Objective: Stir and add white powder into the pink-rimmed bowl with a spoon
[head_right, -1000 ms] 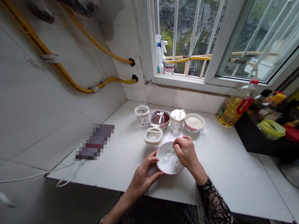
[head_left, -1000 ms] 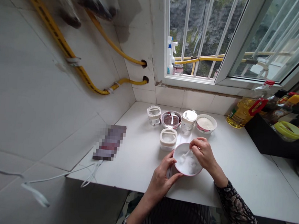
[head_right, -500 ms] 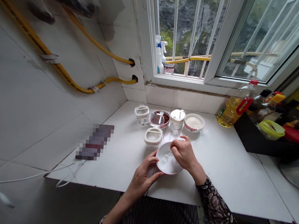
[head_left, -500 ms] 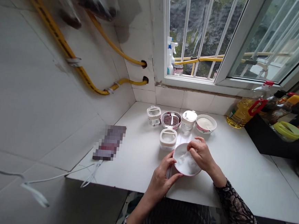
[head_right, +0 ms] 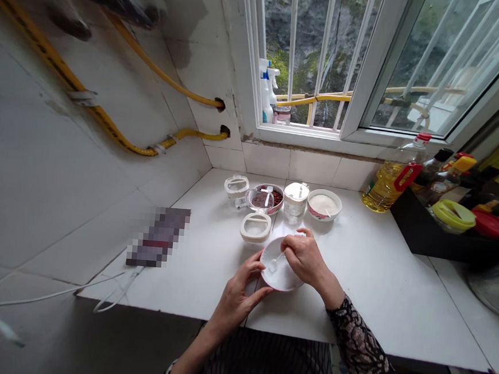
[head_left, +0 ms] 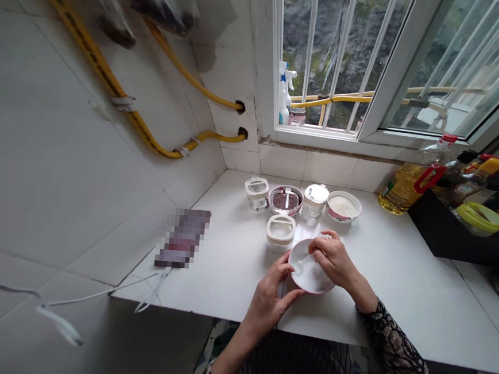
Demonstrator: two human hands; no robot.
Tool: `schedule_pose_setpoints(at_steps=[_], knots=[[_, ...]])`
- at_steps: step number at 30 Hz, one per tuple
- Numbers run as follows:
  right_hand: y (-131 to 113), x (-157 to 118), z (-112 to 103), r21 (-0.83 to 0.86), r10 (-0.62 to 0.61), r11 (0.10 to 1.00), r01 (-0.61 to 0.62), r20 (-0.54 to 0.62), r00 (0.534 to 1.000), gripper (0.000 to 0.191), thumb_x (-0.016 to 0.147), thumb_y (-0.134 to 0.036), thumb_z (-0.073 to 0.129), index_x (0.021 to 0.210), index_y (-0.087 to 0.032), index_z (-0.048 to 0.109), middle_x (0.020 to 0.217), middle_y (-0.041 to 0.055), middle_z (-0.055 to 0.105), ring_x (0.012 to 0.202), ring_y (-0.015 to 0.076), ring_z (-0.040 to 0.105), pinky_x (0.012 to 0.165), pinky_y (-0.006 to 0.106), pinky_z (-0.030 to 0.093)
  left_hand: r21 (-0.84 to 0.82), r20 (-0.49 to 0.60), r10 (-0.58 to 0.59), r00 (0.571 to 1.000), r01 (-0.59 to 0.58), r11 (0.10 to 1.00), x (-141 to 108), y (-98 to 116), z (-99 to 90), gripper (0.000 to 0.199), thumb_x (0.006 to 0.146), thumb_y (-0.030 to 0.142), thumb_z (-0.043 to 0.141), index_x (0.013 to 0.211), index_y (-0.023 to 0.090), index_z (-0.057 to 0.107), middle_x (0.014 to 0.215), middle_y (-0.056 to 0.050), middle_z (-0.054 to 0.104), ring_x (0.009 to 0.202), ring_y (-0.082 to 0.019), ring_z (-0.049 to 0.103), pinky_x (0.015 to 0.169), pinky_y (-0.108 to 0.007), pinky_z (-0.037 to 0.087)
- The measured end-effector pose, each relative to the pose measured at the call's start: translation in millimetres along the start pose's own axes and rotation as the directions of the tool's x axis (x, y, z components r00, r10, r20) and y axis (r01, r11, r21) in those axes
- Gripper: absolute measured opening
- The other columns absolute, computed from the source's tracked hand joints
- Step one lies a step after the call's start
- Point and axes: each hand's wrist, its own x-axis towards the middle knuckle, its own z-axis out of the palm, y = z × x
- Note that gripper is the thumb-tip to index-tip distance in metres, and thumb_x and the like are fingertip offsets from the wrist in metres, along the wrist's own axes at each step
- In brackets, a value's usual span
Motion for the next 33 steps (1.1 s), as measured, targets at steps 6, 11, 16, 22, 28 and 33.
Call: schedule_pose_setpoints(at_steps=[6, 11, 16, 22, 28, 33], knots=[[-2, 0, 1, -0.012, -0.02, 1.0, 0.02, -0.015, 1.0, 0.02, 0.082, -0.011, 0.043, 0.073, -0.023, 0.056, 0.061, -0.0051, 0.061, 0.056, 0.014, 0.053, 0.1, 0.042, 0.037, 0.005, -0.01, 0.016, 1.0, -0.016, 1.0, 1, 1, 0.5, 0.03, 0.086, 0.025, 0.072, 0.111, 0.024, 0.057, 0.149, -0.016, 0.054, 0.134, -0.029, 0.058, 0.102, -0.042, 0.055], [-2, 0, 2, -0.008, -0.012, 1.0, 0.012, 0.017, 1.0, 0.021, 0.082, -0.01, 0.043, 0.073, -0.023, 0.056, 0.057, -0.0057, 0.06, 0.053, 0.0138, 0.05, 0.101, 0.044, 0.038, 0.007, -0.016, 0.025, 1.0, -0.024, 1.0, 1, 1, 0.8, 0.029, 0.086, 0.025, 0.072, 0.111, 0.024, 0.057, 0.148, -0.016, 0.055, 0.133, -0.029, 0.059, 0.101, -0.042, 0.055], [-2, 1, 2, 0.078, 0.029, 0.996, -0.034, 0.065, 0.997, 0.023, 0.079, -0.008, 0.043, 0.07, -0.023, 0.058, 0.054, -0.0067, 0.061, 0.052, 0.014, 0.051, 0.104, 0.044, 0.039, 0.013, -0.009, 0.016, 1.0, -0.016, 1.0, 1, 0, 0.7, 0.03, 0.086, 0.025, 0.072, 0.111, 0.023, 0.057, 0.148, -0.016, 0.055, 0.133, -0.029, 0.059, 0.101, -0.042, 0.055], [-5, 2, -7, 0.238, 0.187, 0.955, -0.177, -0.02, 0.982, 0.022, 0.075, -0.014, 0.044, 0.062, -0.023, 0.059, 0.051, -0.0022, 0.061, 0.061, 0.0179, 0.059, 0.084, 0.036, 0.049, 0.006, -0.009, 0.01, 1.0, -0.01, 1.0, 0, 0, 0.6, 0.03, 0.086, 0.027, 0.072, 0.111, 0.024, 0.057, 0.148, -0.016, 0.054, 0.131, -0.029, 0.06, 0.101, -0.042, 0.056], [-3, 3, -13, 0.477, 0.44, 0.793, -0.379, -0.018, 0.898, 0.017, 0.07, -0.022, 0.048, 0.061, -0.02, 0.062, 0.047, -0.0022, 0.056, 0.048, 0.0144, 0.052, 0.055, 0.027, 0.042, -0.006, 0.0, -0.001, 1.0, 0.001, 1.0, 1, 2, 0.0, 0.029, 0.087, 0.028, 0.072, 0.111, 0.023, 0.057, 0.149, -0.017, 0.053, 0.131, -0.029, 0.061, 0.1, -0.042, 0.057], [2, 6, -14, 0.626, 0.541, 0.651, -0.43, 0.015, 0.841, 0.015, 0.067, -0.026, 0.052, 0.062, -0.019, 0.064, 0.047, -0.0018, 0.056, 0.049, 0.0138, 0.052, 0.057, 0.028, 0.044, -0.019, -0.005, 0.002, 1.0, -0.003, 1.0, 1, 0, 0.9, 0.028, 0.087, 0.029, 0.071, 0.111, 0.023, 0.057, 0.149, -0.017, 0.053, 0.132, -0.03, 0.059, 0.1, -0.042, 0.057]])
